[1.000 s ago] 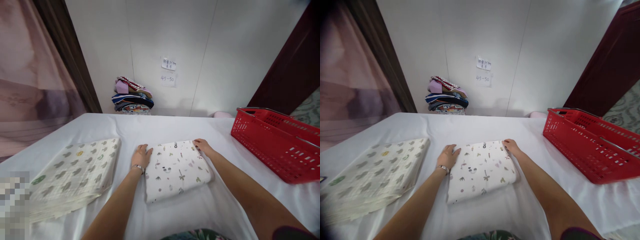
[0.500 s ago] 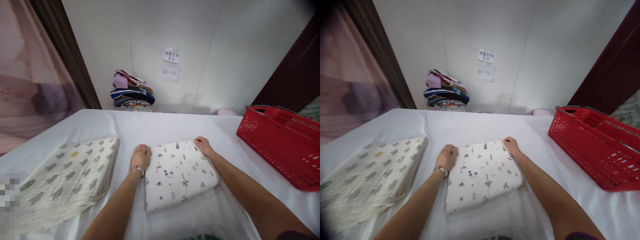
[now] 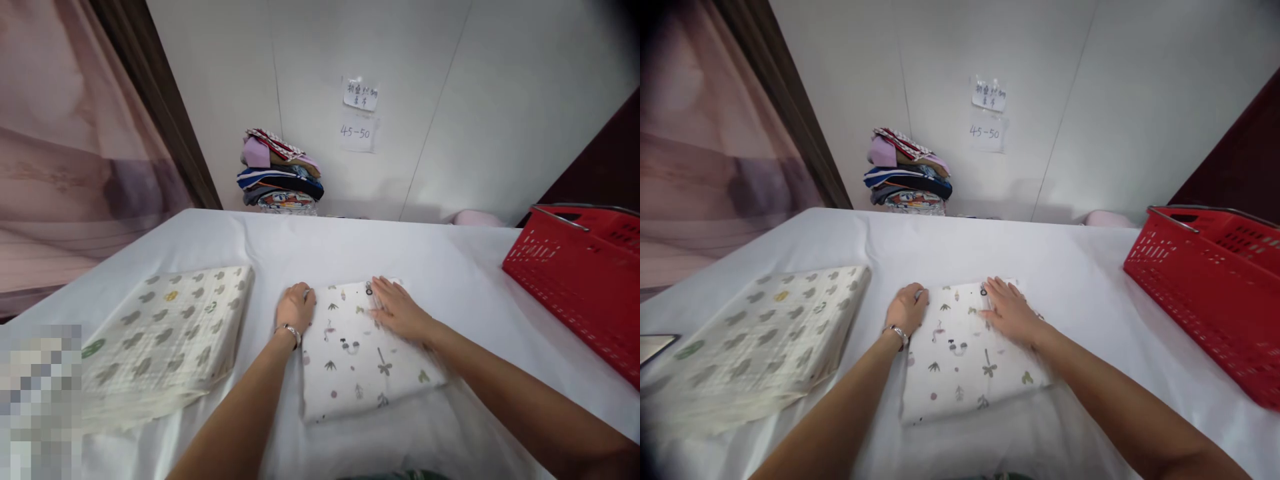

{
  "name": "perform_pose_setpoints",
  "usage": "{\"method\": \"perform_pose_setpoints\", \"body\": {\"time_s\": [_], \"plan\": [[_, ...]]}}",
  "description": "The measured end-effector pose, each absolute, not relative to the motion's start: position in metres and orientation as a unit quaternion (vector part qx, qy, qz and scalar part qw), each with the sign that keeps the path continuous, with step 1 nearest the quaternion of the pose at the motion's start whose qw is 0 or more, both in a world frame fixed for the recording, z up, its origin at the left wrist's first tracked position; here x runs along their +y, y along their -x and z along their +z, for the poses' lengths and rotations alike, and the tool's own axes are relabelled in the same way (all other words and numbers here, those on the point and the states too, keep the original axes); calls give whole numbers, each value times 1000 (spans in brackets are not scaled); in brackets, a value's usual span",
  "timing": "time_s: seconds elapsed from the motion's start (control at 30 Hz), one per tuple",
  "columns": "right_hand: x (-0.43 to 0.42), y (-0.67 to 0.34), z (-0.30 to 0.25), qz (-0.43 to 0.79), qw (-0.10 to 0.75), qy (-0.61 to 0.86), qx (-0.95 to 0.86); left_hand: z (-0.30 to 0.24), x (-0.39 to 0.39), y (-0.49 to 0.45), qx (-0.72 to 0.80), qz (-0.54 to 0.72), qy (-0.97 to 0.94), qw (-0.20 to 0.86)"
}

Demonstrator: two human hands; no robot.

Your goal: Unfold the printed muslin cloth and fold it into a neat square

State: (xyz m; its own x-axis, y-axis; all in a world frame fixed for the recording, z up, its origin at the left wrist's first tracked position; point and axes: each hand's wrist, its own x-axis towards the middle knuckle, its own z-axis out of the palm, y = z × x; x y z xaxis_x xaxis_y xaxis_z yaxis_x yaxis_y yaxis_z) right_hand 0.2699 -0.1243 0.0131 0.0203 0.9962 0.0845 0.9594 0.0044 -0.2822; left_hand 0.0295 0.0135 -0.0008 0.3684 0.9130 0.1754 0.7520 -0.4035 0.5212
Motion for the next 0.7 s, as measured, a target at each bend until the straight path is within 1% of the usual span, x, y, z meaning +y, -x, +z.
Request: {"method": "perform_pose_setpoints", "body": {"time_s": [0.07, 0.17, 0.27, 0.4, 0.57, 0.7], "plan": [[-123, -264, 7, 74, 85, 697, -708, -2, 14, -30, 516, 222, -807, 181], [-119, -266, -1, 60, 61, 704, -705, -3, 14, -30, 513, 225, -808, 185], [-117, -270, -2, 55, 63, 703, -707, -3, 13, -30, 512, 230, -806, 189], [-119, -274, 4, 81, 63, 712, -695, -1, 12, -29, 518, 221, -800, 205], [-124, -288, 3, 53, 62, 760, -645, -1, 11, -29, 506, 226, -807, 203], [-124, -295, -1, 97, 81, 761, -636, 0, 8, -28, 508, 228, -806, 200]]}}
